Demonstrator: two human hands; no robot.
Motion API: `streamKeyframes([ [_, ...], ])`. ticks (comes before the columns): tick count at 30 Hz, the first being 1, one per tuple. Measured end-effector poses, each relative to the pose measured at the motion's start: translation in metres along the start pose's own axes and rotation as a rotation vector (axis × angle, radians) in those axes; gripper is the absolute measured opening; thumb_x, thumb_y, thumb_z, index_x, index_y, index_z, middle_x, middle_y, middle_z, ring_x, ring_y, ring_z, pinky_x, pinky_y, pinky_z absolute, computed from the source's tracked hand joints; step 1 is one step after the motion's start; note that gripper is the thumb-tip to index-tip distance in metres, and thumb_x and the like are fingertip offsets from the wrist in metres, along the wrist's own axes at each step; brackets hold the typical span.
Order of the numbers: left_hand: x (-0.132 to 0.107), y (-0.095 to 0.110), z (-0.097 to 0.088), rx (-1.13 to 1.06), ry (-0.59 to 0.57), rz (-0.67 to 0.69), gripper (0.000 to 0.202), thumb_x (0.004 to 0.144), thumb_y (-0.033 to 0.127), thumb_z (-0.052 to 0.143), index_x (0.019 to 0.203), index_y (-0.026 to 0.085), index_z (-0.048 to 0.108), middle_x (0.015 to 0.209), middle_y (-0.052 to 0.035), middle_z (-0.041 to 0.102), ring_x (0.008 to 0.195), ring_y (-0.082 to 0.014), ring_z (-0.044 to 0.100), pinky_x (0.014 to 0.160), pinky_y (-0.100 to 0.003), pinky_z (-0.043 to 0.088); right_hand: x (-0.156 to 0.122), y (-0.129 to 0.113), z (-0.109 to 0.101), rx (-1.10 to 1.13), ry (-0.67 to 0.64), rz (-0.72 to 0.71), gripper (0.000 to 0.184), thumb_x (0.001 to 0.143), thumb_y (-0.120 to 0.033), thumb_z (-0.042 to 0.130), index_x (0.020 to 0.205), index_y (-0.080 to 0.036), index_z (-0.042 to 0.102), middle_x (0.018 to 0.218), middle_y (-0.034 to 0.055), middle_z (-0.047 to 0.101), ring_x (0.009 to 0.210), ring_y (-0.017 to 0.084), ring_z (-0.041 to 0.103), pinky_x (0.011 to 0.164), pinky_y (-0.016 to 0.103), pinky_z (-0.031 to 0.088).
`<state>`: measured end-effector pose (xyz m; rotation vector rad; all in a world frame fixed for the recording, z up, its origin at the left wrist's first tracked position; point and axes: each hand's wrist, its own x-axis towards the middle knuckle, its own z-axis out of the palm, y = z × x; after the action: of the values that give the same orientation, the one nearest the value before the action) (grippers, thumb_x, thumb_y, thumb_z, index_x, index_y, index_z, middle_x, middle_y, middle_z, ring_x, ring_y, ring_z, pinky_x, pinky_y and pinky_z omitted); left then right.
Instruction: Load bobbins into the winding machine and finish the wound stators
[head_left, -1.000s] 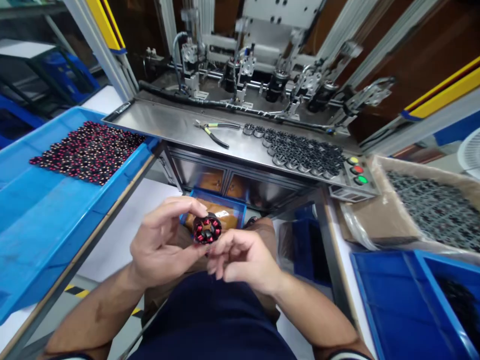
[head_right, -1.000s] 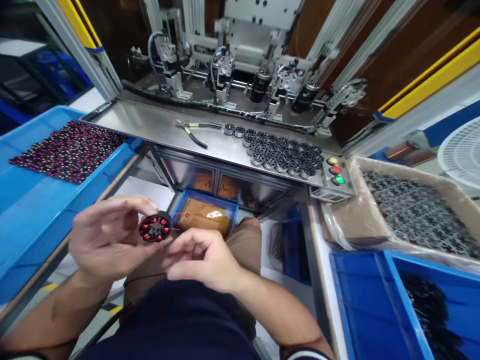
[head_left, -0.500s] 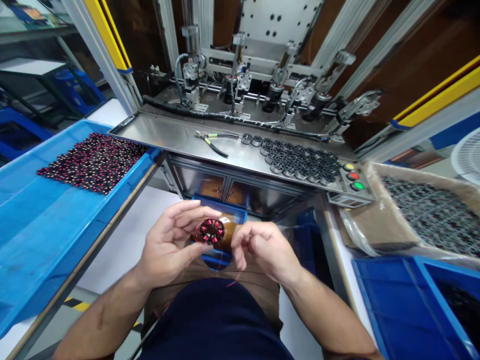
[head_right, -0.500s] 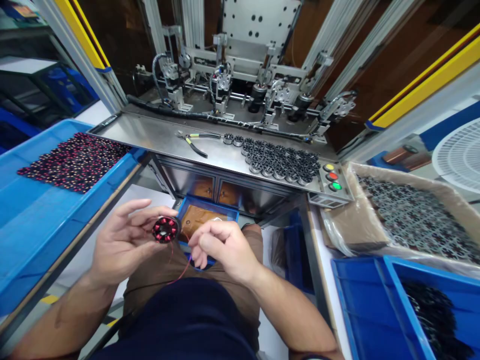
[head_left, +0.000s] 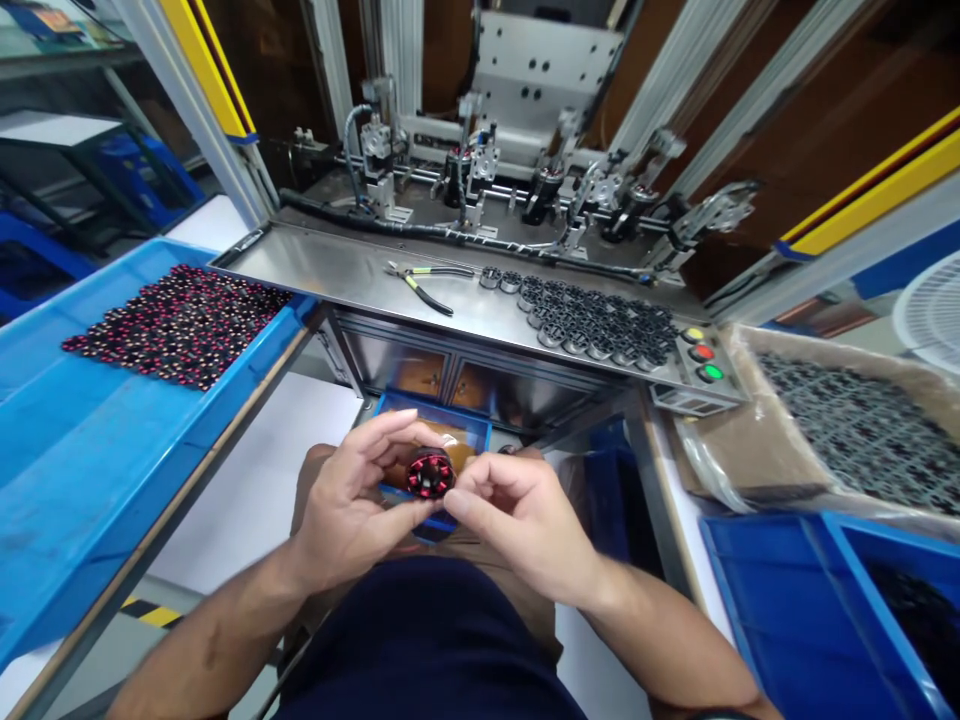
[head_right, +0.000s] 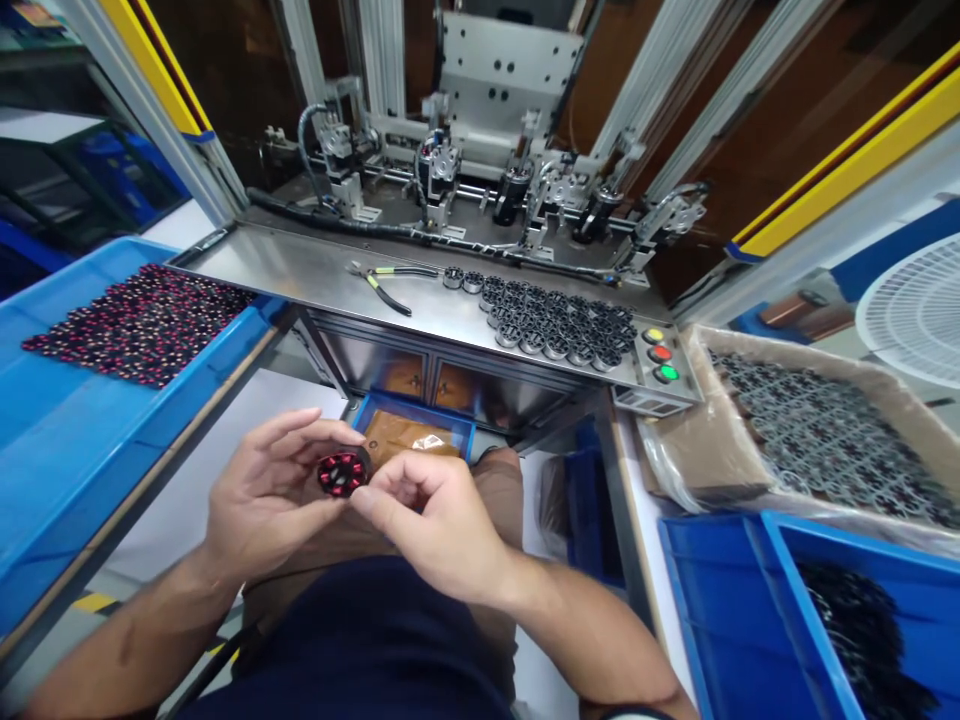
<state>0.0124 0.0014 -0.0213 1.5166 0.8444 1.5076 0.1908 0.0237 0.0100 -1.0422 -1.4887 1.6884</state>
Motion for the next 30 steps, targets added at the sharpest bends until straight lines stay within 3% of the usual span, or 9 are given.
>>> streamKeyframes([
  [12, -0.001, 0.011, -0.003, 0.108, 0.009, 0.031, 0.085, 0.068, -0.004, 0.076, 0.14, 0.029, 0.042, 0.118, -0.0072, 0.071, 0.105, -0.0184, 0.069, 0.087, -0.027, 0.06, 0.0, 0.002, -0.002, 0.123, -0.061, 0.02, 0.03, 0.078, -0.041, 0.073, 0.07, -0.015, 0.059, 0.053, -0.0055, 0.051, 0.046, 0.005, 0.039, 0.046, 0.02, 0.029],
  [17, 0.008, 0.014, -0.006, -0.126, -0.01, -0.123, 0.078, 0.066, -0.001, 0.08, 0.131, 0.029, 0.05, 0.111, -0.0074, 0.075, 0.095, -0.02, 0.074, 0.079, -0.026, 0.062, -0.005, 0.005, -0.008, 0.236, -0.144, 0.054, 0.031, 0.077, -0.039, 0.074, 0.065, -0.016, 0.056, 0.045, -0.007, 0.048, 0.039, 0.004, 0.034, 0.042, 0.02, 0.025],
  [23, 0.011, 0.006, -0.006, -0.326, -0.047, -0.359, 0.042, 0.074, 0.008, 0.077, 0.112, 0.021, 0.068, 0.12, -0.0105, 0.071, 0.084, -0.0187, 0.075, 0.078, -0.024, 0.062, -0.009, 0.021, 0.003, 0.178, -0.037, 0.014, 0.03, 0.079, -0.038, 0.073, 0.066, -0.016, 0.058, 0.05, -0.0063, 0.048, 0.044, 0.004, 0.037, 0.044, 0.021, 0.028],
  [27, 0.006, 0.01, 0.0, -0.166, -0.026, -0.365, 0.046, 0.074, 0.013, 0.078, 0.119, 0.02, 0.067, 0.116, -0.0105, 0.073, 0.091, -0.0202, 0.074, 0.083, -0.025, 0.062, -0.007, 0.032, 0.011, 0.142, 0.068, -0.04, 0.031, 0.082, -0.042, 0.069, 0.068, -0.016, 0.057, 0.054, -0.0056, 0.047, 0.048, 0.006, 0.036, 0.048, 0.022, 0.029],
  [30, -0.002, 0.013, 0.003, 0.13, 0.04, -0.188, 0.05, 0.071, 0.012, 0.08, 0.119, 0.021, 0.068, 0.115, -0.008, 0.073, 0.096, -0.0212, 0.073, 0.087, -0.028, 0.061, -0.007, 0.036, 0.01, 0.041, 0.113, -0.155, 0.025, 0.084, -0.038, 0.067, 0.074, -0.017, 0.059, 0.064, -0.002, 0.053, 0.057, 0.01, 0.045, 0.056, 0.025, 0.038],
])
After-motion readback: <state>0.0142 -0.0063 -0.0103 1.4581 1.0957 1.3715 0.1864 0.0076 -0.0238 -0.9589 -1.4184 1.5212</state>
